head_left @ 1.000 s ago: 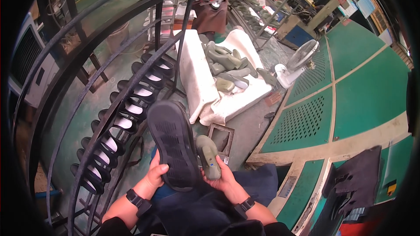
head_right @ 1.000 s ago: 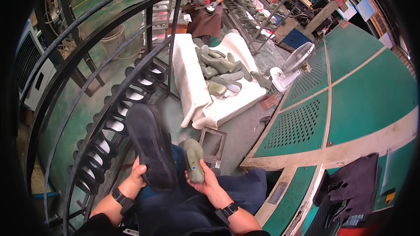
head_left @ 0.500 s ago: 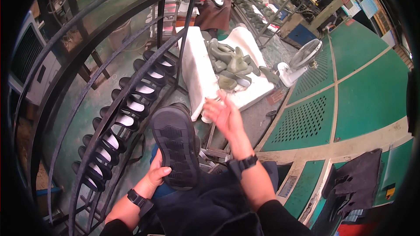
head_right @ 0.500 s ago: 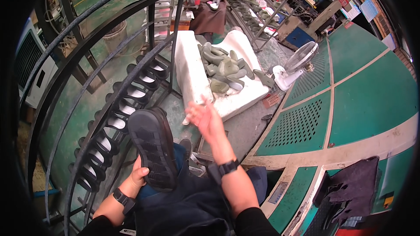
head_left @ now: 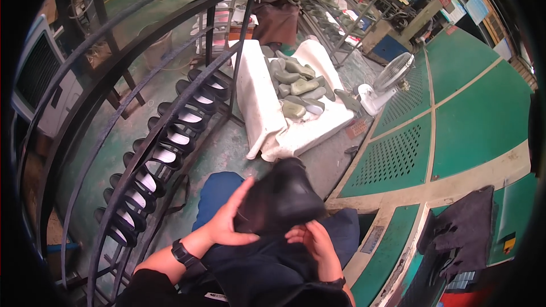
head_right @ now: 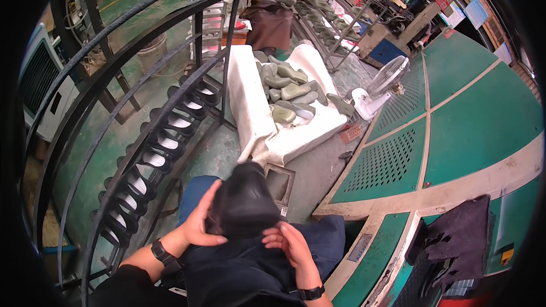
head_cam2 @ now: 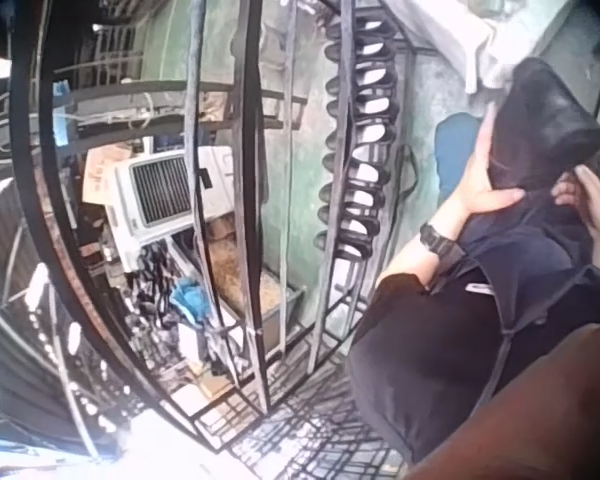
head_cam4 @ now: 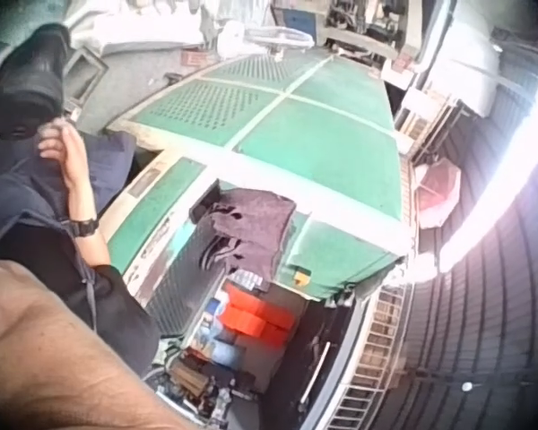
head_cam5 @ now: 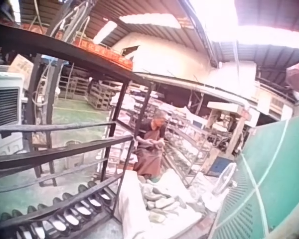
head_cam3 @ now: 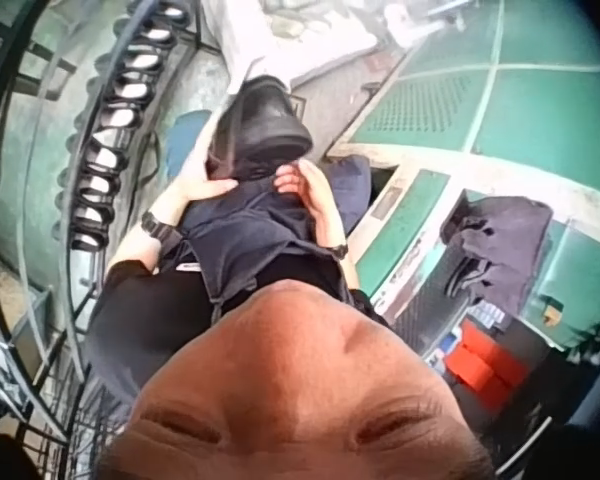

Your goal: Picking up shoe outsoles and lasts and placing them onto a rack or conveyor belt.

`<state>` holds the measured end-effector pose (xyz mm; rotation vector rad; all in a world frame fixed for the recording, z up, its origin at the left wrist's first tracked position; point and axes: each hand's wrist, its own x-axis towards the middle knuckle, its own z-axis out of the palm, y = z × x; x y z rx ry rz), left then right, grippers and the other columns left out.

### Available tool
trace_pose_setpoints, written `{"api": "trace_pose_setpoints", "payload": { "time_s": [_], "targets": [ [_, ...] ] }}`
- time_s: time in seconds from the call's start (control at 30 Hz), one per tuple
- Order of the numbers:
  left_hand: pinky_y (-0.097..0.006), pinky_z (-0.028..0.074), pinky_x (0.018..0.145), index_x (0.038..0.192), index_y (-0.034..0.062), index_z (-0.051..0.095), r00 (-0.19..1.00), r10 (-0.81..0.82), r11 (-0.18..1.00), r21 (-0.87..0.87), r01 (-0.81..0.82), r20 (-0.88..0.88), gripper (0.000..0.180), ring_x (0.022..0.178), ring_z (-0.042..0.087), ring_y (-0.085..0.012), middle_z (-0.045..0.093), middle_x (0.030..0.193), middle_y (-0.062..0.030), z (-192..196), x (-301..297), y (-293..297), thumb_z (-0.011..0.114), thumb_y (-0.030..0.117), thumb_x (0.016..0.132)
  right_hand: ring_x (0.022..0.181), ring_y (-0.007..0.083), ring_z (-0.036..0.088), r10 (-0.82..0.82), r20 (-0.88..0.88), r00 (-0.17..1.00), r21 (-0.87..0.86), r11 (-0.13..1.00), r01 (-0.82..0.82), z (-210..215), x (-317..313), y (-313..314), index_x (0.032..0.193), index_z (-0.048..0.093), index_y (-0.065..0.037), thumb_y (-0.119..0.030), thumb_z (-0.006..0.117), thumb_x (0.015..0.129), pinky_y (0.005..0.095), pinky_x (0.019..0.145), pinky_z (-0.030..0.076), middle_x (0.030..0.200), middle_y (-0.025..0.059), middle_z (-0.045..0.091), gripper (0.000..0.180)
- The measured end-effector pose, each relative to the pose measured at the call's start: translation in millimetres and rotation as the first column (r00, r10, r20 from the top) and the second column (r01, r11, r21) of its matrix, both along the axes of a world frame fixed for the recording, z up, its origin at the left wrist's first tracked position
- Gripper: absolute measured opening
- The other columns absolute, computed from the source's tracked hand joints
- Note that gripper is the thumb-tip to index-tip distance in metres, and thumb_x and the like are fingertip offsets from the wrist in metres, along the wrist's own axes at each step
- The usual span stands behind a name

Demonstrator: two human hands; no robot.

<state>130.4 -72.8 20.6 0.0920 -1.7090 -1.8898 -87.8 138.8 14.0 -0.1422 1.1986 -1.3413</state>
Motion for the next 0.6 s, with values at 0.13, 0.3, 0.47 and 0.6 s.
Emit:
{"api": "trace_pose_setpoints", "payload": {
  "time_s": [0.13, 0.3, 0.47, 0.6],
  "targets": [
    [-0.049, 0.043, 0.109, 0.157, 0.0113, 0.028, 0.968, 0.027, 0.820, -0.548, -0.164, -0.250, 0.109, 0.133, 0.053, -0.0390, 0.044, 0.150, -0.0283, 39, -30, -4, 0.088, 0.025, 0.067, 0.119, 0.0441, 0.056, 0.039, 0.264, 0.964, -0.262, 0.965, 0.033, 37, 10, 9, 0.152, 0.037, -0.004, -0.045, 0.052, 0.101, 0.0530, 0.093, 0.053, 0.138, 0.0257, 0.052, 0.068],
    [-0.060, 0.024, 0.120, 0.131, 0.0225, 0.062, 0.995, 0.097, 0.353, -0.933, -0.068, -0.035, 0.046, 0.148, 0.033, -0.0311, 0.046, 0.154, -0.0116, 92, -39, 3, 0.070, 0.030, 0.086, 0.131, 0.0633, 0.041, 0.226, 0.683, 0.695, -0.550, 0.784, 0.286, 67, 14, -3, 0.158, 0.025, -0.005, -0.066, 0.044, 0.095, 0.0747, 0.094, 0.046, 0.154, 0.0301, 0.035, 0.090],
    [-0.047, 0.042, 0.101, 0.085, 0.0050, 0.061, 0.993, -0.010, 0.567, -0.817, 0.105, 0.120, 0.034, 0.093, 0.062, -0.0315, 0.064, 0.086, -0.0113, 123, -17, 23, 0.072, 0.037, 0.083, 0.148, 0.0332, 0.034, -0.072, -0.223, 0.972, -0.466, 0.884, -0.041, 74, 21, -43, 0.161, 0.013, -0.001, -0.032, 0.056, 0.089, 0.0440, 0.122, 0.027, 0.163, 0.0207, 0.027, 0.089],
    [-0.045, 0.047, 0.075, 0.082, 0.0068, 0.061, 0.981, 0.059, 0.731, -0.677, 0.084, 0.186, 0.021, 0.077, 0.062, -0.0348, 0.061, 0.073, -0.0120, 127, 10, 9, 0.071, 0.025, 0.086, 0.151, 0.0298, 0.029, 0.077, -0.131, 0.988, -0.504, 0.854, -0.133, 71, 48, -88, 0.161, 0.010, 0.001, -0.024, 0.055, 0.093, 0.0415, 0.123, 0.025, 0.164, 0.0198, 0.024, 0.086]
  ]
}}
